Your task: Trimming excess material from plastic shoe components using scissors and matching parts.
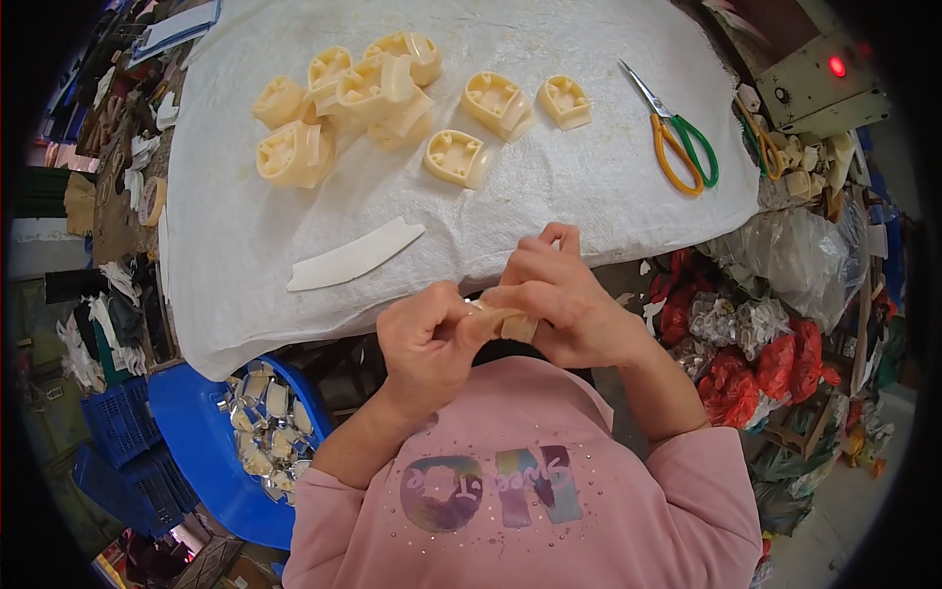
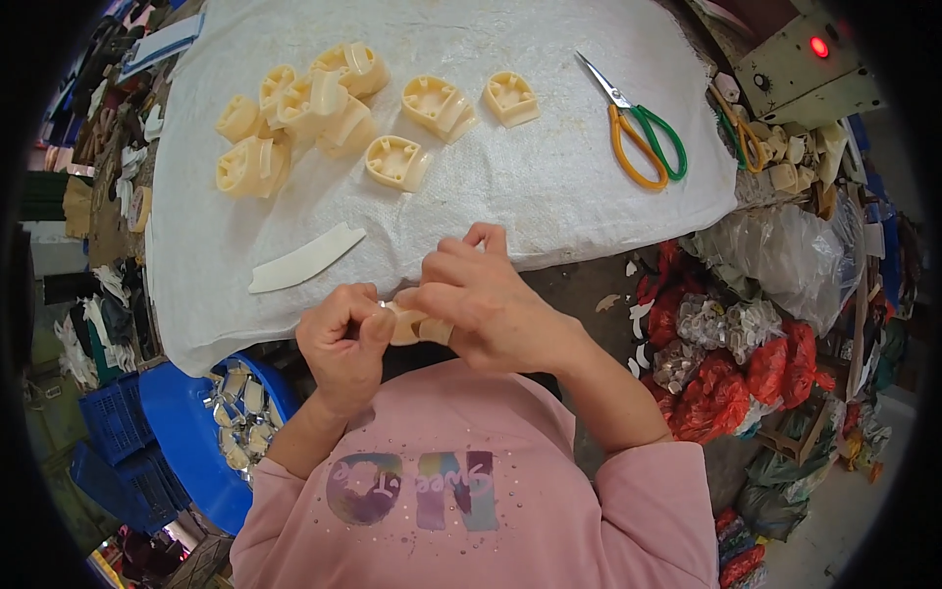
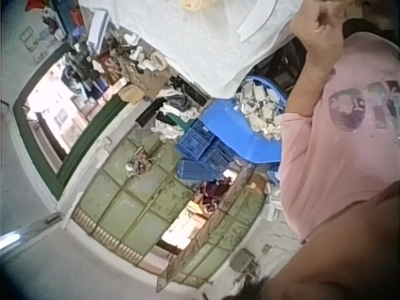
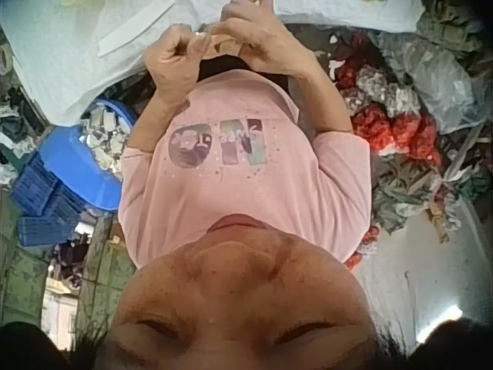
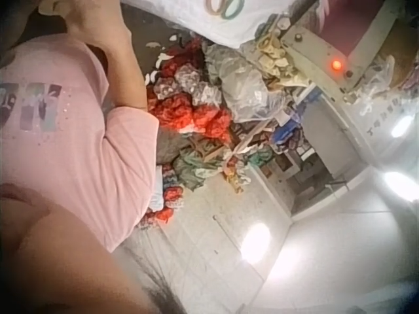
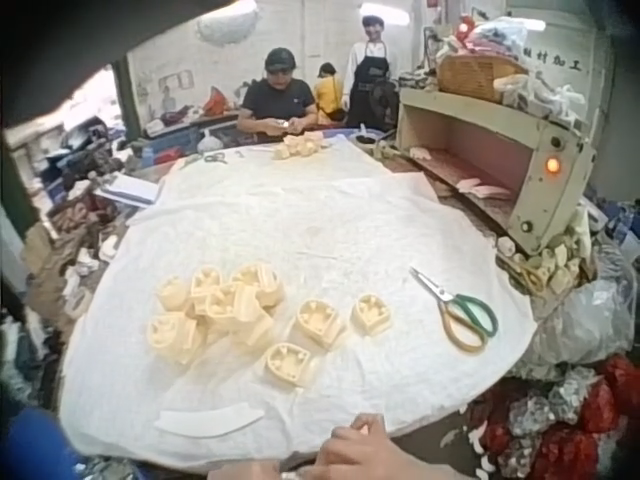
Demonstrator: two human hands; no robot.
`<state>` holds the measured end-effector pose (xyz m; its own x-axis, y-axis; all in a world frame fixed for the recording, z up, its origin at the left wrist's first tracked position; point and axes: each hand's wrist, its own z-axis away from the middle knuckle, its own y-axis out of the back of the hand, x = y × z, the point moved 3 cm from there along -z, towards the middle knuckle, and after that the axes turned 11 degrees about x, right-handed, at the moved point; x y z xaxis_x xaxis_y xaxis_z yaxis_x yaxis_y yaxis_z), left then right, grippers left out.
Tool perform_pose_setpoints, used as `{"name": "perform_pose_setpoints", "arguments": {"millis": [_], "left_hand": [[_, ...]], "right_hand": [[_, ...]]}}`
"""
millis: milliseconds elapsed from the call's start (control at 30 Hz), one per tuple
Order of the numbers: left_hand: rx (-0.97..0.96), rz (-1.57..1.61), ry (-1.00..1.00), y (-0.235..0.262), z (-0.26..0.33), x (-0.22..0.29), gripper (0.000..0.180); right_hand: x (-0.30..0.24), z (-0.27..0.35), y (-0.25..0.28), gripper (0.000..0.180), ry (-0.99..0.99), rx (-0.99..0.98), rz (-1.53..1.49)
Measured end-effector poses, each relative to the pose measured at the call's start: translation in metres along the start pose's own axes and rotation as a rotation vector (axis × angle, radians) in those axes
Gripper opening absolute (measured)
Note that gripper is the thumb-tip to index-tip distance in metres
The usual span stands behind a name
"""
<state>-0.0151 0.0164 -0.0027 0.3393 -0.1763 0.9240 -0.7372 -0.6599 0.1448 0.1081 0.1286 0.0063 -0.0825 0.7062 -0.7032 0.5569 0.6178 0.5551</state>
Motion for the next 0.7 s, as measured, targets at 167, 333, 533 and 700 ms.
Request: {"name": "perform_pose_setpoints", "arguments": {"millis": [167, 333, 533, 700], "left_hand": [[0.048, 0.016, -0.156, 0.003, -0.006, 0.003, 0.019], [0.093, -0.200, -0.459, 0.002, -0.003, 0.005, 0.023], [0.148, -0.186, -0.439, 0.008, -0.003, -0.001, 0.029], [0.234, -0.245, -0.419, 0.023, -0.005, -0.002, 0.022]], "right_hand": [[-0.002, -0.004, 0.005, 0.037, 0.047, 0.100, 0.100], [-0.006, -0.005, 0.003, 0.031, 0.097, 0.079, 0.210], [-0.008, -0.011, 0.009, 0.032, 0.177, 0.058, 0.321], [-0.010, 0.007, 0.020, 0.048, -0.006, 0.446, 0.051]]}}
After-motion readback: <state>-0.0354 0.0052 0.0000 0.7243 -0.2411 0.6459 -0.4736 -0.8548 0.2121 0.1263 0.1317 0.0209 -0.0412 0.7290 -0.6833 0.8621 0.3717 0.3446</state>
